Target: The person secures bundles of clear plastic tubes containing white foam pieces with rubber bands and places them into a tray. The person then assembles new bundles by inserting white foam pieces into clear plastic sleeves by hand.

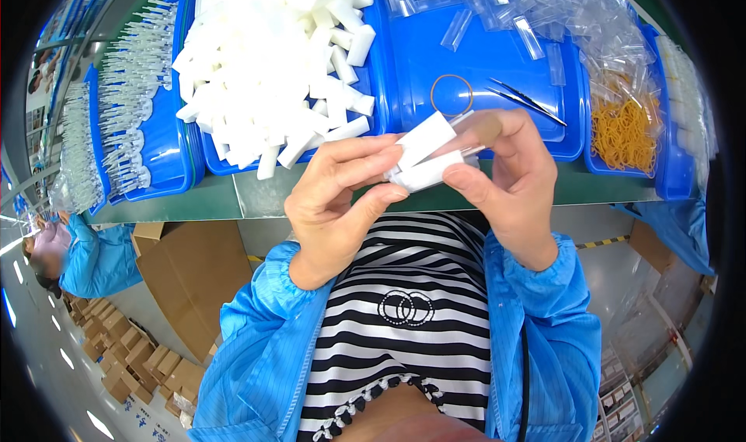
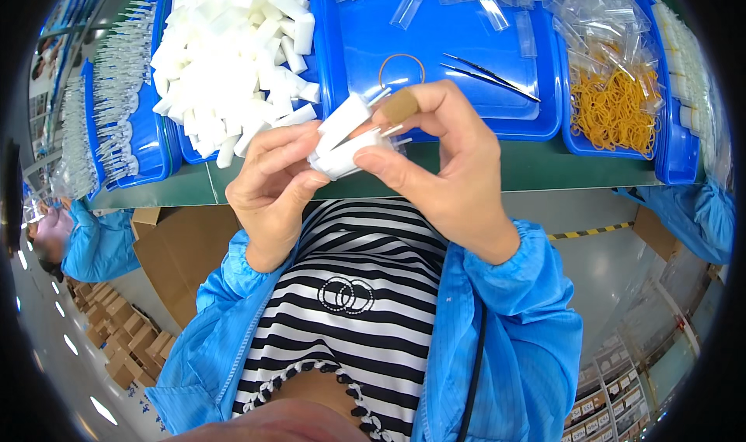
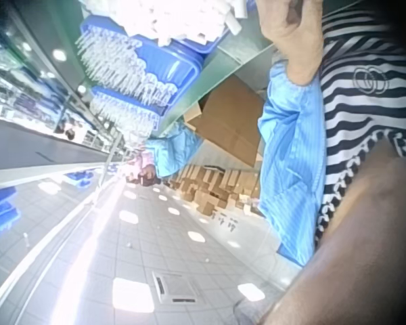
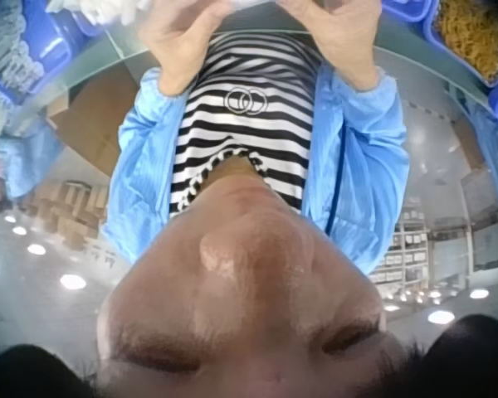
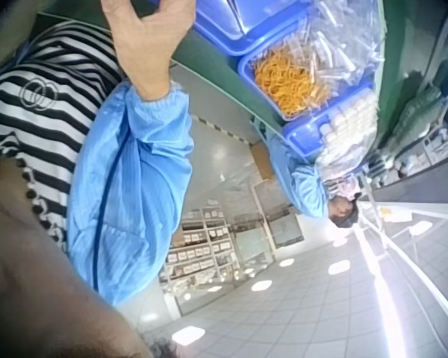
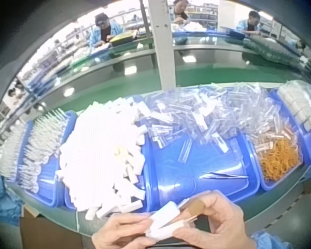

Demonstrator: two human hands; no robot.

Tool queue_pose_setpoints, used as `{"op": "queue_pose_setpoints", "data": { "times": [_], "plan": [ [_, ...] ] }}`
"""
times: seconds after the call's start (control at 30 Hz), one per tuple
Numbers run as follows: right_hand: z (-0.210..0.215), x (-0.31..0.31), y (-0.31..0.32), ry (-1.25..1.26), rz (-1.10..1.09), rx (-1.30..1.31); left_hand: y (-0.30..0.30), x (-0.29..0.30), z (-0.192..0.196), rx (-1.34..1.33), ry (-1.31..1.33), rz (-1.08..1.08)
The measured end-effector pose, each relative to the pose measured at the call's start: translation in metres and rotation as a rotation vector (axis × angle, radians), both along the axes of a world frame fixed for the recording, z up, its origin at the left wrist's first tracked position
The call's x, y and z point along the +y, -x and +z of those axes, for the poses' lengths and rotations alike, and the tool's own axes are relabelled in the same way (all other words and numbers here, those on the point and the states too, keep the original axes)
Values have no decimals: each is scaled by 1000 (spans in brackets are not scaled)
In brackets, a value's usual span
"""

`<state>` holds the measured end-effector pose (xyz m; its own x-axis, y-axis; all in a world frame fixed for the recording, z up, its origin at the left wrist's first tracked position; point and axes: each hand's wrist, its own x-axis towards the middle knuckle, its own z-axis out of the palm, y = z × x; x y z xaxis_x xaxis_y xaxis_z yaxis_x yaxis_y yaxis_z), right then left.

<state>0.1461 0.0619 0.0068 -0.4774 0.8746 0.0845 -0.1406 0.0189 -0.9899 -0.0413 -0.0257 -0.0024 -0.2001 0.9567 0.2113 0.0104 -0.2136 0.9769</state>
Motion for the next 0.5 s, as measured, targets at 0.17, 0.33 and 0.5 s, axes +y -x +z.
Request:
{"op": "queue_pose_setpoints", "data": {
  "times": [0.17, 0.33, 0.5],
  "plan": [
    [-5, 0, 2, 18, -4, 13, -2, -3, -4, 44, -29, -6],
    [-5, 2, 0, -90, -2, 27, 2, 7, 6, -183, 87, -87],
    [2, 12, -4, -281, 136, -100, 5, 10, 8, -334, 215, -165]
  ]
}}
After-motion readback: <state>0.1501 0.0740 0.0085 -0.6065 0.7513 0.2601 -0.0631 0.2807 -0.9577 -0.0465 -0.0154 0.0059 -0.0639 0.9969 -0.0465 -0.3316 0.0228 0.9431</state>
